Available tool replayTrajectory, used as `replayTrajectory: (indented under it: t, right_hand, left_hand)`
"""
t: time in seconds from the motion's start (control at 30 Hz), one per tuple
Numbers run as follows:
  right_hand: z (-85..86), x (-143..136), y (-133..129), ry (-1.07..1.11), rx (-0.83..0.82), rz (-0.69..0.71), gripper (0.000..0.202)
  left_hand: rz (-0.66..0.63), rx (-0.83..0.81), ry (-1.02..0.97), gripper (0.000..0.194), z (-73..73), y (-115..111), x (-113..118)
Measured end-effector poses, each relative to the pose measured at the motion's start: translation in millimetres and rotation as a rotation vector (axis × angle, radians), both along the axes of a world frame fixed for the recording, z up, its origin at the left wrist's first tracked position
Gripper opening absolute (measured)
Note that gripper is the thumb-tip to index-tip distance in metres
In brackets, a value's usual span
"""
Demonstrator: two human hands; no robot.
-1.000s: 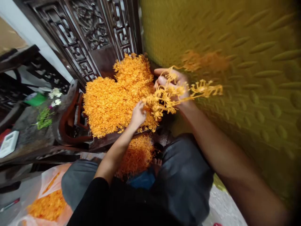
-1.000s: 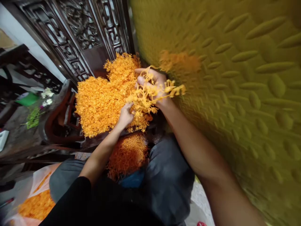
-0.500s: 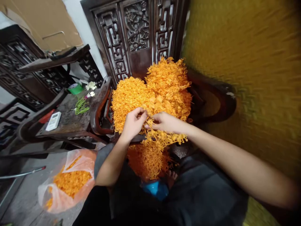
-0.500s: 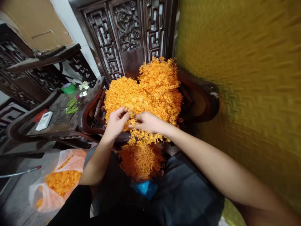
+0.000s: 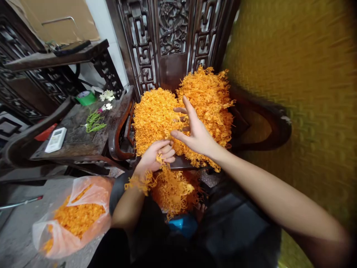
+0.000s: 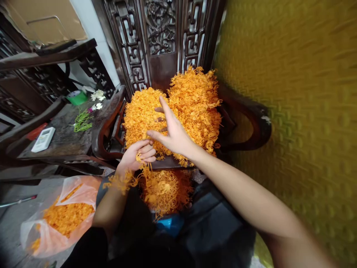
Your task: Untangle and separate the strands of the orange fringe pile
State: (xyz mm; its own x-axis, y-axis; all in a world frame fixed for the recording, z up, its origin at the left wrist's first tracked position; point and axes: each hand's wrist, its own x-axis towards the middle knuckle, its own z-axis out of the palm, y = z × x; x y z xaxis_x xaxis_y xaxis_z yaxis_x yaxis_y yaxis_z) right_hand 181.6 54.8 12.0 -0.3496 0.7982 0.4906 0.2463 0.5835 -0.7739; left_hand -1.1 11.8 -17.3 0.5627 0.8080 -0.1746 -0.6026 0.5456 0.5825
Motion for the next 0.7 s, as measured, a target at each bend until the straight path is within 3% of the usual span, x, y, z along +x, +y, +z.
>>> replayTrajectory:
  t: [0.17, 0.23, 0.4, 0.57, 0.7]
  right_hand:
    - [8.3, -9.6, 12.3, 0.007, 0.063, -0.023, 0.048]
    - [13.1, -9.7, 17.4, -0.064, 0.111, -0.006, 0.038]
    - [19.7, -1.1, 29.9, -0.440, 0.216, 0.093, 0.041]
    - [19.3, 5.9, 37.4, -0.636, 0.109, -0.024, 0.044]
    - [15.8, 10.0, 40.4, -0.679, 0.149, 0.154, 0.043]
  left_hand:
    - [-0.095, -0.088, -0.024, 0.027, -7.5, 0.1, -6.0]
    - [-0.096, -0.088, -0.005, 0.027, -9.9, 0.7, -8.1]
    - [-0.059, -0.019, 0.134, 0.020, -15.2, 0.9, -14.1]
    - [0.006, 0.059, 0.276, 0.017, -20.7, -4.0, -16.6]
    - [0.022, 0.080, 0.349, 0.021, -24.7, -6.4, -17.1]
